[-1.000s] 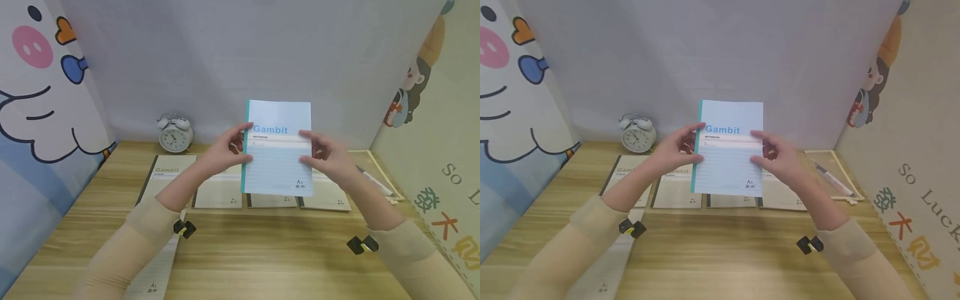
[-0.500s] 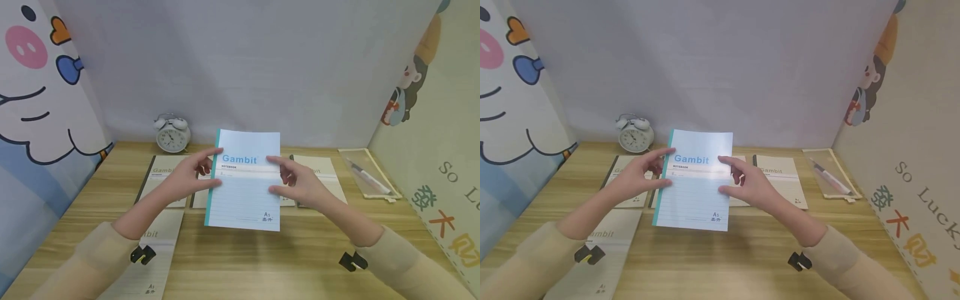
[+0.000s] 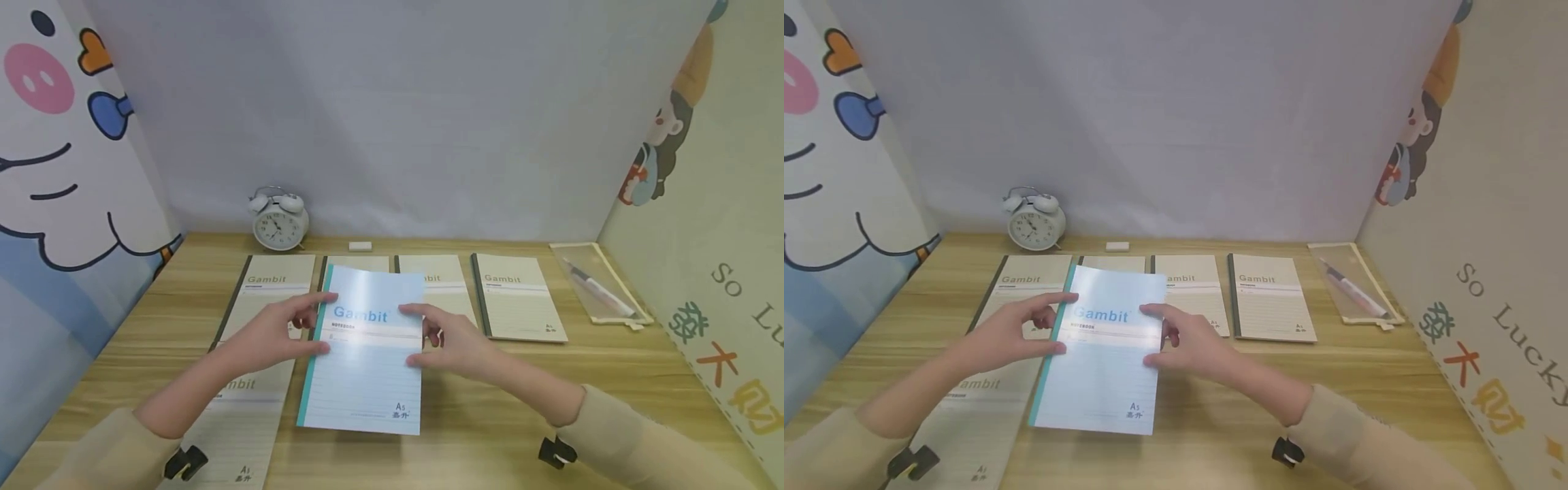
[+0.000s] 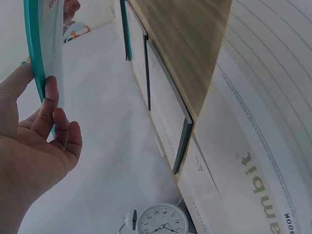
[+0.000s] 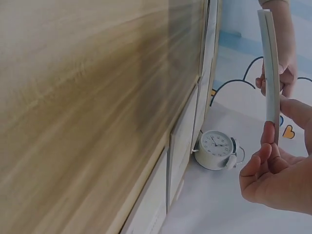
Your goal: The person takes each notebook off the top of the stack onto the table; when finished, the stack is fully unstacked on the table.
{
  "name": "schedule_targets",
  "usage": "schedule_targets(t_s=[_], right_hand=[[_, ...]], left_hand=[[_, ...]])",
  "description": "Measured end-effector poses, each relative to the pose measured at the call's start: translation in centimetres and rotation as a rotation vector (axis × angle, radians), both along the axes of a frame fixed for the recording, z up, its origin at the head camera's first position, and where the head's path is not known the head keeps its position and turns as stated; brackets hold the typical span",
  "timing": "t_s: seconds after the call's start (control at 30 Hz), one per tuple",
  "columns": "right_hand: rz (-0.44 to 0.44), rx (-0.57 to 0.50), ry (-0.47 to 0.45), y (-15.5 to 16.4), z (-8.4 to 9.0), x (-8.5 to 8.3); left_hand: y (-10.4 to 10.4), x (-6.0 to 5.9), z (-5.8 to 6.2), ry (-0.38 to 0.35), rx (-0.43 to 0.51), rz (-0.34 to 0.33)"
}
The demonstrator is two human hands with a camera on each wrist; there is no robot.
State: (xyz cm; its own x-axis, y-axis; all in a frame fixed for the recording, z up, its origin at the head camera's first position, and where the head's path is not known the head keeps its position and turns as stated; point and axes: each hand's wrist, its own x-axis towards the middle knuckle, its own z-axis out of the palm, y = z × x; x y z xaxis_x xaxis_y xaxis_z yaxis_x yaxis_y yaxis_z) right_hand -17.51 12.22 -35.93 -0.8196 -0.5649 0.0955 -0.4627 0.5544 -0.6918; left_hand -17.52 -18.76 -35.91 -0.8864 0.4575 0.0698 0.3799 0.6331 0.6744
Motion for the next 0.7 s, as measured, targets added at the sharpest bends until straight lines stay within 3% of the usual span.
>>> schedule_targets(t_s=[0.4,0.7], right_hand=[[0.113,0.074,-0.165,-1.7,-4.1,1.6],[0.172,0.125,-0.161,-2.7,-6.3,2.4]], left_hand=[[-1.7,2.8,-4.3,-0.105,-0.062,-0.019],[-2.2,3.5,-6.0,-0.118,-0.163,-0.050]])
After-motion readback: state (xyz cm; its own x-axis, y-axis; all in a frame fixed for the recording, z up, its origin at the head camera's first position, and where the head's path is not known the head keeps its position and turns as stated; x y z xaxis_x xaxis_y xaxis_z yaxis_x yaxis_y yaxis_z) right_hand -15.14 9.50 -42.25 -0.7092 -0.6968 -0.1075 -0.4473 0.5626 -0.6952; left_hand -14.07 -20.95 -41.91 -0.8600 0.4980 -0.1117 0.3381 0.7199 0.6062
